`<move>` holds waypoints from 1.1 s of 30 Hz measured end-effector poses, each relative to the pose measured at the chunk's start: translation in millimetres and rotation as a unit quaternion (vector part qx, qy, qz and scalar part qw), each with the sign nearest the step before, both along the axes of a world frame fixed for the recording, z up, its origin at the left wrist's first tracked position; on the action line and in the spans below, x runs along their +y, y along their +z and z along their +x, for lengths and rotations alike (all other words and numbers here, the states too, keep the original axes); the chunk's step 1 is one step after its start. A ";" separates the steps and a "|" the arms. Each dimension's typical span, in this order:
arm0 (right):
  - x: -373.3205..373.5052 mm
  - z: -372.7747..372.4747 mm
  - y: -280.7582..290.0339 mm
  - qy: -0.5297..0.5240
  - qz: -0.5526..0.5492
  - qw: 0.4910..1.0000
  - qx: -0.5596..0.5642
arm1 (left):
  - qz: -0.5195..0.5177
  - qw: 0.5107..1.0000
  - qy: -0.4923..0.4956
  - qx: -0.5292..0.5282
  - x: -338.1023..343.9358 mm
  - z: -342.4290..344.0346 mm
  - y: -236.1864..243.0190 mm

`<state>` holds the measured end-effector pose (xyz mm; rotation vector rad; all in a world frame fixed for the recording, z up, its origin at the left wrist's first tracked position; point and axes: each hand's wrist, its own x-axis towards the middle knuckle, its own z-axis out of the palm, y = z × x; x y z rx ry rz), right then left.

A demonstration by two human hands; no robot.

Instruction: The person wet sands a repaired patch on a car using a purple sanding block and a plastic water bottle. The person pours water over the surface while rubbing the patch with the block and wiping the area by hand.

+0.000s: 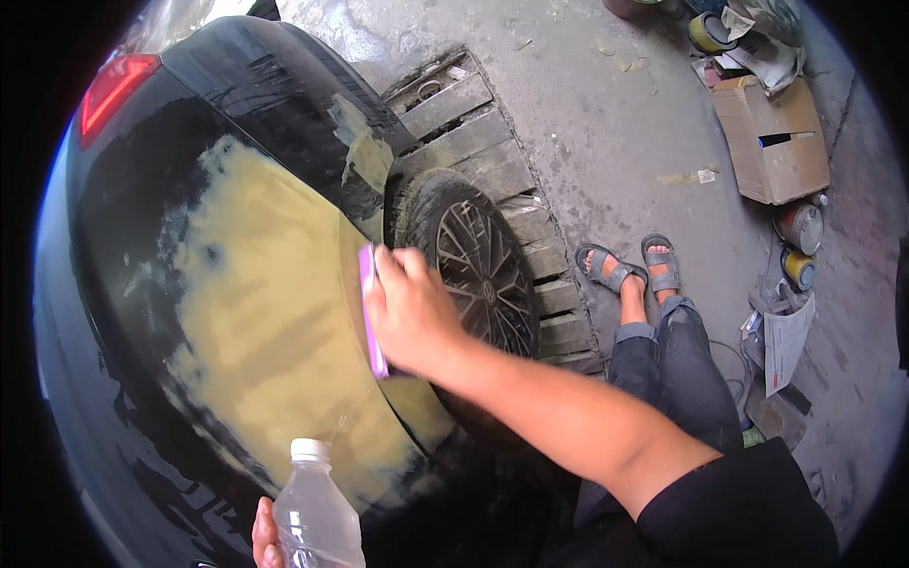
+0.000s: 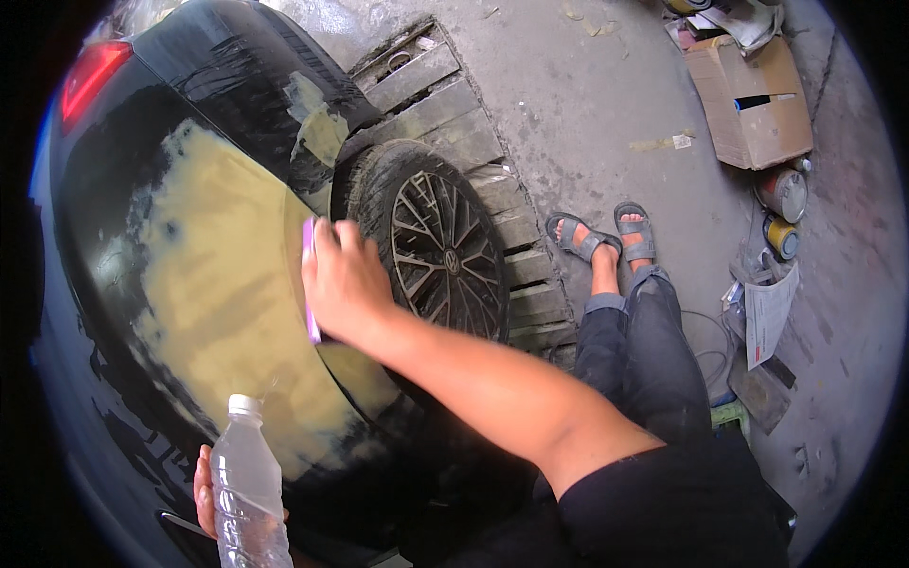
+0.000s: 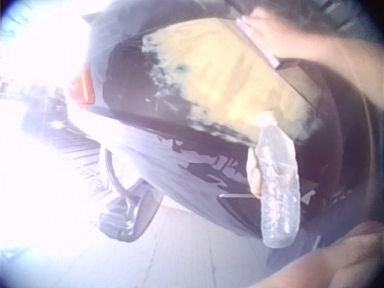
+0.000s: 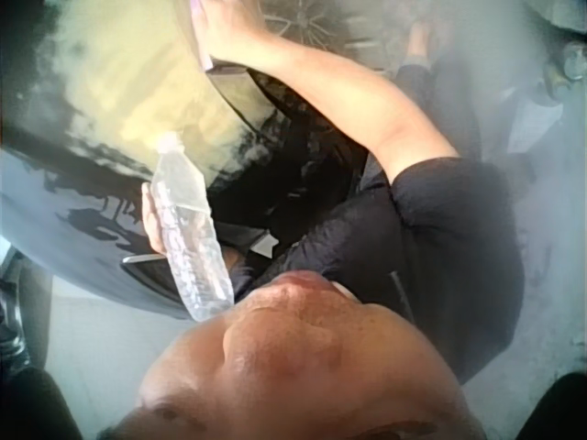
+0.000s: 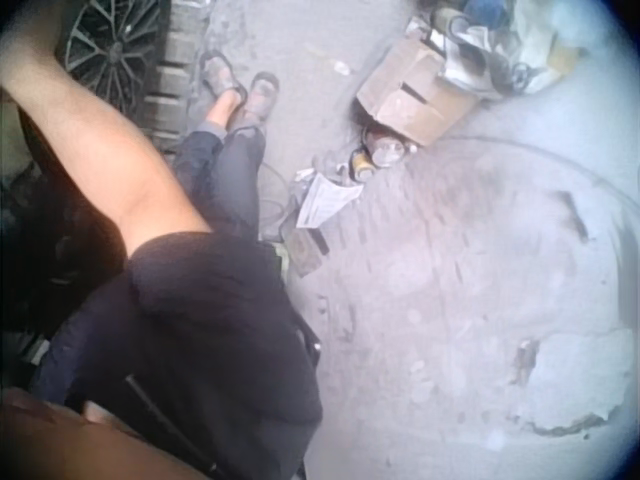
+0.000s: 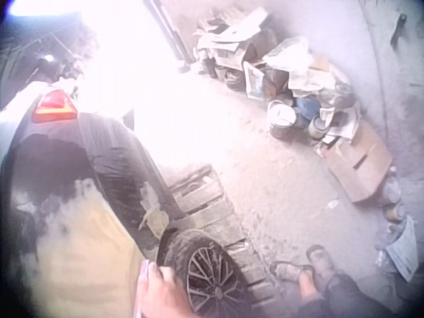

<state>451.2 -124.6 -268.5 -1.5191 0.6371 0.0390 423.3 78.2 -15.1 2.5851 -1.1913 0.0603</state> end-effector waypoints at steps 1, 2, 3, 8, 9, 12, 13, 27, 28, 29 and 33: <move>-6.9 8.9 -7.7 0.018 0.018 0.999 0.028 | -0.014 0.998 0.018 0.055 -8.2 0.7 5.1; -4.2 5.7 -7.2 0.009 0.000 1.000 0.012 | -0.027 0.993 0.041 0.105 -15.1 0.4 12.1; 4.1 -3.8 1.0 0.009 0.028 1.000 0.002 | -0.074 0.973 0.104 0.193 -18.0 0.4 18.0; 11.1 -17.4 16.8 0.001 0.032 0.999 -0.005 | -0.102 0.962 0.118 0.226 -7.1 -8.4 16.2; 0.3 -1.6 2.1 0.006 0.041 0.999 0.026 | -0.066 0.992 0.060 0.092 -0.3 -9.8 7.6; 5.0 -7.6 -1.2 0.019 0.025 0.999 0.015 | -0.039 0.973 0.046 0.222 -21.8 6.5 10.2; 13.8 -18.0 6.5 0.010 0.022 1.000 -0.002 | -0.117 0.876 0.133 0.449 -28.7 13.4 31.3; -2.8 8.1 -0.8 0.007 -0.014 1.000 0.017 | -0.356 0.658 0.544 0.380 -36.1 -13.7 32.4; -2.5 8.6 -1.0 0.009 -0.016 1.000 0.019 | -0.342 0.660 0.526 0.413 -39.4 -12.7 34.3; -1.5 7.9 -0.3 0.010 -0.019 1.000 0.021 | -0.336 0.667 0.503 0.434 -40.6 -12.3 35.4; 13.5 -24.2 30.8 -0.042 -0.028 0.997 -0.059 | -0.346 0.680 0.502 0.407 -36.8 -16.9 35.3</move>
